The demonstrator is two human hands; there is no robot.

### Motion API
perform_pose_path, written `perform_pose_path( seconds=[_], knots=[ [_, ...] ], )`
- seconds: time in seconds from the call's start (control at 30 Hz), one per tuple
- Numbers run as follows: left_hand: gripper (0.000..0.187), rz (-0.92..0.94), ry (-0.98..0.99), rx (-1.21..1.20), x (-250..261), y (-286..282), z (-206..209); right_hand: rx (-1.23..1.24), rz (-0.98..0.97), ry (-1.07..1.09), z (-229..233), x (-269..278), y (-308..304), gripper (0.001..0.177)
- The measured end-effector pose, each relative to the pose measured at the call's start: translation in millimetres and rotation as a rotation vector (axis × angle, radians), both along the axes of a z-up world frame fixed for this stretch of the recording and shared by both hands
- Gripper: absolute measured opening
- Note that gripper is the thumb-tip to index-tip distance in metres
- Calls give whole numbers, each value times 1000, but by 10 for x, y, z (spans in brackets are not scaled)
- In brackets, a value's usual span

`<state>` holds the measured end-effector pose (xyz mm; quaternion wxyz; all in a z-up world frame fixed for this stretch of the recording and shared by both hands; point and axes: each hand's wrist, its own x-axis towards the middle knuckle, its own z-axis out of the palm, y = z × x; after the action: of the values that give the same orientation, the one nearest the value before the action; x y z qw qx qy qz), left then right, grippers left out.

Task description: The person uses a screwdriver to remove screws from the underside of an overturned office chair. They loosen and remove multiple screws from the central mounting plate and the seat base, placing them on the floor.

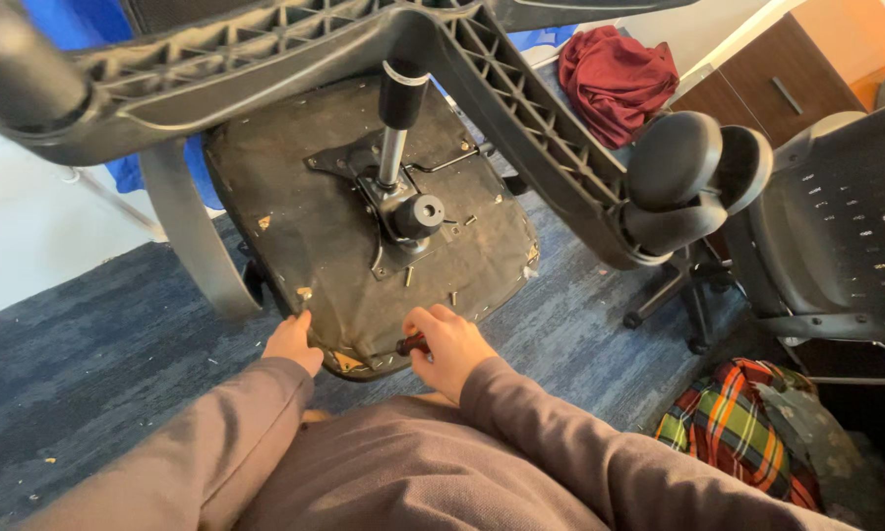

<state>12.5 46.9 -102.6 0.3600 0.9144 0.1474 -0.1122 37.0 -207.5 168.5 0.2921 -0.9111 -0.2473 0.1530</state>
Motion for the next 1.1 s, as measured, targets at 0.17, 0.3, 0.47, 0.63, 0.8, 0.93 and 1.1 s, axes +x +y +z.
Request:
perform_pose_path(
  seconds=[0.17,0.3,0.47,0.63,0.8,0.93,1.1],
  knots=[
    [71,-223,107,24,65,169,88,69,-108,6,22,6,217,22],
    [70,-245,318,-35,56,13,347,96,-95,-26,25,91,314,23],
    [64,-162,150,-48,-82,-316,470,84,-107,-45,35,252,264,21],
    [60,-197,-135,2,48,-304,528,163,-51,-74,64,411,126,20],
    [51,-214,-95,-9,68,-373,701,206,6,-26,-9,509,44,20],
    [30,-74,-29,-86,129,-499,1252,143,35,27,-40,604,0,19],
    [24,68,-250,-421,252,-618,2187,100,132,-19,-100,720,-36,19]
  ],
)
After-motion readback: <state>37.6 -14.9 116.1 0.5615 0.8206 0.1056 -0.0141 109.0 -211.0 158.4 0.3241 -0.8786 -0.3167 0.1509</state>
